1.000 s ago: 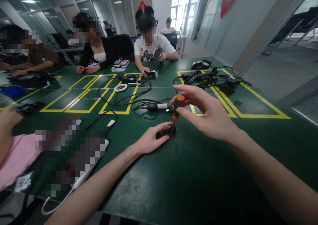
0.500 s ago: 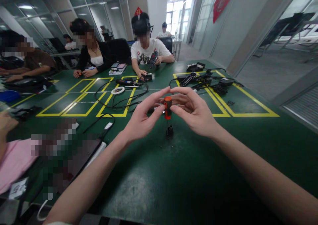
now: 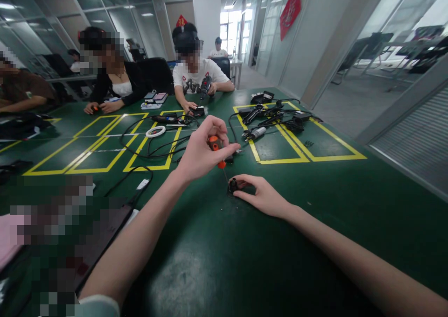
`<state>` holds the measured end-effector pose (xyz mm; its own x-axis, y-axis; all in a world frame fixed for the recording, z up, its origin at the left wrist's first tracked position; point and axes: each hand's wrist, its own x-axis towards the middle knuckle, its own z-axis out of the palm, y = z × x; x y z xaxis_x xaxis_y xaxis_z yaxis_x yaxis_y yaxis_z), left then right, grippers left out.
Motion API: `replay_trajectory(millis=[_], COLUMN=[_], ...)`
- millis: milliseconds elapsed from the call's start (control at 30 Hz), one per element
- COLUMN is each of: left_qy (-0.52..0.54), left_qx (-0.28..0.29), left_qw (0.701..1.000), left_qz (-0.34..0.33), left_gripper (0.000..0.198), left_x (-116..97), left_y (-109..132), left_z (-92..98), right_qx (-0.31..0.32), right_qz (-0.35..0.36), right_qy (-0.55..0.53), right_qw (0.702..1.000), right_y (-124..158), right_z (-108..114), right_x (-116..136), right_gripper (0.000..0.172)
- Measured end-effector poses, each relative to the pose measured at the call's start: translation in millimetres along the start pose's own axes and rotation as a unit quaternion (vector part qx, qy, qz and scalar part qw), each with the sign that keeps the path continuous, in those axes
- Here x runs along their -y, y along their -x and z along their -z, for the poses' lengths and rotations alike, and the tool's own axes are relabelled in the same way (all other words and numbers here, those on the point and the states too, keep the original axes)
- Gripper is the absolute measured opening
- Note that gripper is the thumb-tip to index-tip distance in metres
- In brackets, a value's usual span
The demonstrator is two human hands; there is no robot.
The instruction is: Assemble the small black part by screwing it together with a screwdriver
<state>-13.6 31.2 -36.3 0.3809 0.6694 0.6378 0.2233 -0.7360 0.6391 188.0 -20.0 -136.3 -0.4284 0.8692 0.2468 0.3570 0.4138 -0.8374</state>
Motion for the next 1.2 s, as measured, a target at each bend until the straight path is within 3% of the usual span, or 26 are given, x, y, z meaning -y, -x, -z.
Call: replay_trajectory(millis=[100,233,400,700,867,1200], left_qy=[-0.123,-0.203,-0.217,-0.241,-0.249,-0.247], left_qx=[0.010,0.105,0.181,0.123,0.161,0.167], left_qw=[0.991,0.968,0.956,0.953,0.943,0.945], left_qz=[-0.054,-0.103,-0.080,-0.133,-0.151,-0.139], left_gripper=[0.027,0.006,0.017,0.013,0.014,0.020], left_x=[0.4,-10.5,-22.8,-17.5,-27.7,-21.1], left_y=[-8.9,-18.6,-19.8,-15.3,-14.4,-16.8], left_z=[-1.8,2.6,12.4,-9.8,-7.0,-2.0], right_qx=[-0.011,-0.044,-0.084,-0.115,-0.109,-0.105], right_qz=[-0.005,0.028,0.040,0.073,0.078,0.078], right_qy=[0.027,0.093,0.168,0.207,0.213,0.219], right_qw=[1.000,0.994,0.981,0.969,0.968,0.967], right_y=[3.2,6.6,12.8,14.2,13.6,11.8], right_z=[-3.4,-5.7,-7.0,-6.6,-5.7,-5.6], right_x=[-6.5,-11.9,-18.3,-23.8,-23.8,-25.6], right_gripper=[0.026,0.029,0.030,0.040,0.026,0.031])
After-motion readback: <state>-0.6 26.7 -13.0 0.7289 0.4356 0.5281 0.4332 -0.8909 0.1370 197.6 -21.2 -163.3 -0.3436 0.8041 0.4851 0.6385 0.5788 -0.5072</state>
